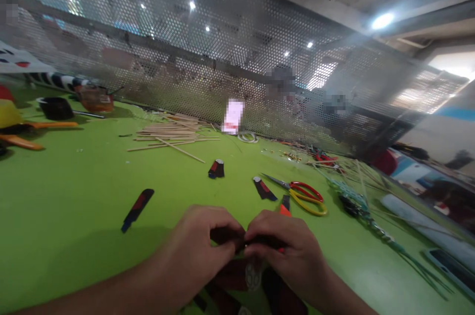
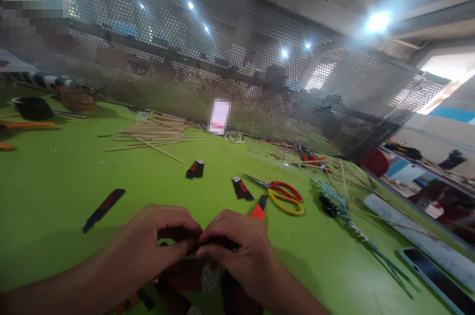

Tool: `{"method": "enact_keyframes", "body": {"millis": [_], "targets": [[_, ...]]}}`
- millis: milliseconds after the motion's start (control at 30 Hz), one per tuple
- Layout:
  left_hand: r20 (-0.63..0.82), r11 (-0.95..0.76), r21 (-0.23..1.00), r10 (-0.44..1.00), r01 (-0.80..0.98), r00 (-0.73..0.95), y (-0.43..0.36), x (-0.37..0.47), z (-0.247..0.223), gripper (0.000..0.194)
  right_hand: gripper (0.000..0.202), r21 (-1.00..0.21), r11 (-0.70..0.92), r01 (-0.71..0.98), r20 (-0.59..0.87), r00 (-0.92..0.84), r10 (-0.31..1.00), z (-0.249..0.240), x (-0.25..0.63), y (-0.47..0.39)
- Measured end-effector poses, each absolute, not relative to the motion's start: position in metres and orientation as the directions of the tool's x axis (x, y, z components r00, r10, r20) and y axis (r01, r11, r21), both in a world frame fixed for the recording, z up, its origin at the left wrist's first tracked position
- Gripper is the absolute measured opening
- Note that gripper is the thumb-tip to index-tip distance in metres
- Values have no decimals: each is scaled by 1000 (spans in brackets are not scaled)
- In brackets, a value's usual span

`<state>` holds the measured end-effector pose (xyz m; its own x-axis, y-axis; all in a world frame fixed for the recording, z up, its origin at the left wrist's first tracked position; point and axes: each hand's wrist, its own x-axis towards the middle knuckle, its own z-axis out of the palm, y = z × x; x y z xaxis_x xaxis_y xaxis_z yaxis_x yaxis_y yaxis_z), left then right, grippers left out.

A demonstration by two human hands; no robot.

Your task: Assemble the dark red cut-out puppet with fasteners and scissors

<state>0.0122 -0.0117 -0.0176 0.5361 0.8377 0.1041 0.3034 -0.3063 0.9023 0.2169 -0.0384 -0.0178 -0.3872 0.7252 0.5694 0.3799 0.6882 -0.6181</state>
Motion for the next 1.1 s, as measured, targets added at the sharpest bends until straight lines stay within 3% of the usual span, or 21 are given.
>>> {"method": "enact_keyframes", "body": {"millis": [400,833,1000,1100], "targets": [[149,-351,893,822,283,550,-11,12,-16,21,19,-550,656,518,566,-346,748,-19,214,-43],[138,-276,936,858,218,495,-13,12,-18,16,7,-580,628,519,573,-287,767,-26,213,-47],[5,-123,970,876,212,483,-8,13,-13,16,7,-691,568,447,526,-228,819,-20,212,-42],[3,-90,983,876,157,483,-7,13,-12,18,11,-772,502,390,462,-198,865,-15,213,-38]]}}
